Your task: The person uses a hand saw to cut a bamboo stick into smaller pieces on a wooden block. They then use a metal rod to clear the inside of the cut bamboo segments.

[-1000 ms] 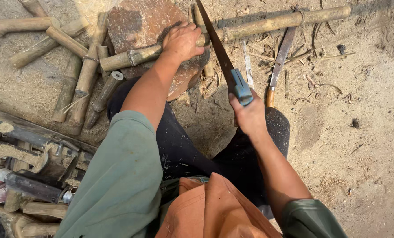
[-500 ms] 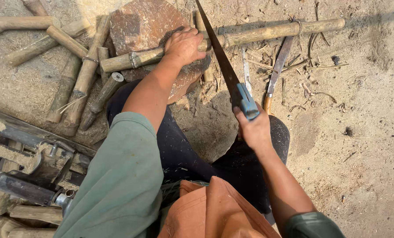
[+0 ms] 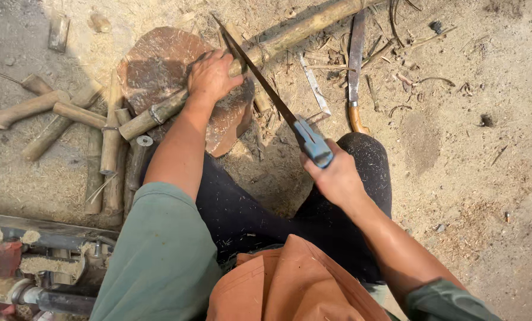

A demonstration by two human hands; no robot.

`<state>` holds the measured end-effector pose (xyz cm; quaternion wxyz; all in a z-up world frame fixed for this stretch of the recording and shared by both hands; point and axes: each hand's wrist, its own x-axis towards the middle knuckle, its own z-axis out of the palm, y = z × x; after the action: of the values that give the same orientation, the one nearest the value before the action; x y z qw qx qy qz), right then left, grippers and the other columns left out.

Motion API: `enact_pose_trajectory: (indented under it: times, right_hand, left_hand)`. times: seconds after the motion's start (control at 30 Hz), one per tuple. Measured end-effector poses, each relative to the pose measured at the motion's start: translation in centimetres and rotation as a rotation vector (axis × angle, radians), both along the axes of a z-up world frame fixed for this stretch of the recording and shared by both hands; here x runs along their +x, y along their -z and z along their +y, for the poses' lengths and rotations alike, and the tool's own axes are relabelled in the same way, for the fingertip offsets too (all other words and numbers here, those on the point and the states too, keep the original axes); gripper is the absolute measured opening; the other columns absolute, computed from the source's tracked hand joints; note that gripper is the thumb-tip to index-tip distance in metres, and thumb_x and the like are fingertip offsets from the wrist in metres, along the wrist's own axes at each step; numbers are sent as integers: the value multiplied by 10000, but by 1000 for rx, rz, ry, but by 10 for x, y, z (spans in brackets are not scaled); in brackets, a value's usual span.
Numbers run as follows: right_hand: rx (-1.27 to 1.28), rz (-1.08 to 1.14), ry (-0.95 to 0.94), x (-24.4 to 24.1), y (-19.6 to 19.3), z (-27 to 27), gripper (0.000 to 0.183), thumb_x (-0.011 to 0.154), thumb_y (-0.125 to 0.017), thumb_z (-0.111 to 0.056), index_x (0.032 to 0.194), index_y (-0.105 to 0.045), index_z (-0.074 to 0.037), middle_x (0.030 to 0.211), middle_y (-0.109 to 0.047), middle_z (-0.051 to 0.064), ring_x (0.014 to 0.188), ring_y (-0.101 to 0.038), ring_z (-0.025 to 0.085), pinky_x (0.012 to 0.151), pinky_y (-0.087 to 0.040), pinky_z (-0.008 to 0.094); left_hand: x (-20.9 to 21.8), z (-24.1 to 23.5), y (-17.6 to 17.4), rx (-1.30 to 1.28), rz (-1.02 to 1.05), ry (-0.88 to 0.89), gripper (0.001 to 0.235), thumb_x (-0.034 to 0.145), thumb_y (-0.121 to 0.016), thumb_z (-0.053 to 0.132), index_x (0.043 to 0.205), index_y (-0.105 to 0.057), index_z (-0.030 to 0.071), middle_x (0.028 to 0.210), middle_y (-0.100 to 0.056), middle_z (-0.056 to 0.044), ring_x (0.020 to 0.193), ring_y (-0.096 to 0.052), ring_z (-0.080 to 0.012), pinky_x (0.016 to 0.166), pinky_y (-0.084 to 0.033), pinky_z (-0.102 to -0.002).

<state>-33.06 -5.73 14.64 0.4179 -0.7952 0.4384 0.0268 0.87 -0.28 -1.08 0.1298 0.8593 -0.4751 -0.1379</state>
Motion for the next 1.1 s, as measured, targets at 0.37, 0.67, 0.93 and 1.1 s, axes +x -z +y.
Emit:
enact_pose_trajectory:
  times: [0.37,0.67,0.93,1.1]
  right_hand:
    - [70,13,80,-35,-5,25,440,824,-706,-337,1113,-674,-7,887,-748,223,868,-753,363,798,-569,418]
    - [-161,-33,-229,73,62,-24,338,895,-661,-275,1130,-647,-32,847,-720,194,689,-710,284,650,-579,391]
    - [112,121,109,-50,-17,17,560,835,-697,-391,1258,-646,-28,942,-787,199,841,-810,311,820,-607,396]
    - [55,-25,-41,65,34,-14,508,871,-672,-366,1163,-630,48,802,-729,242,719,-735,359,713,-582,420]
  left_hand:
    - [-8,3,0,110,137,-40,619,842,-739,499,1330,-617,139,1475,-494,-144,1364,-456,-368,1110,-369,-553]
    - [-4,-2,-9,193,71,2,645,893,-696,519,1365,-598,90,1480,-555,-133,1446,-466,-318,1184,-399,-482]
    - [-10,-3,-18,225,168,-37,676,879,-702,530,1368,-556,87,1490,-471,-175,1388,-444,-329,1154,-339,-509]
    - [-2,1,4,156,81,33,647,903,-708,467,1376,-579,45,1443,-566,-169,1380,-510,-336,1166,-400,-479]
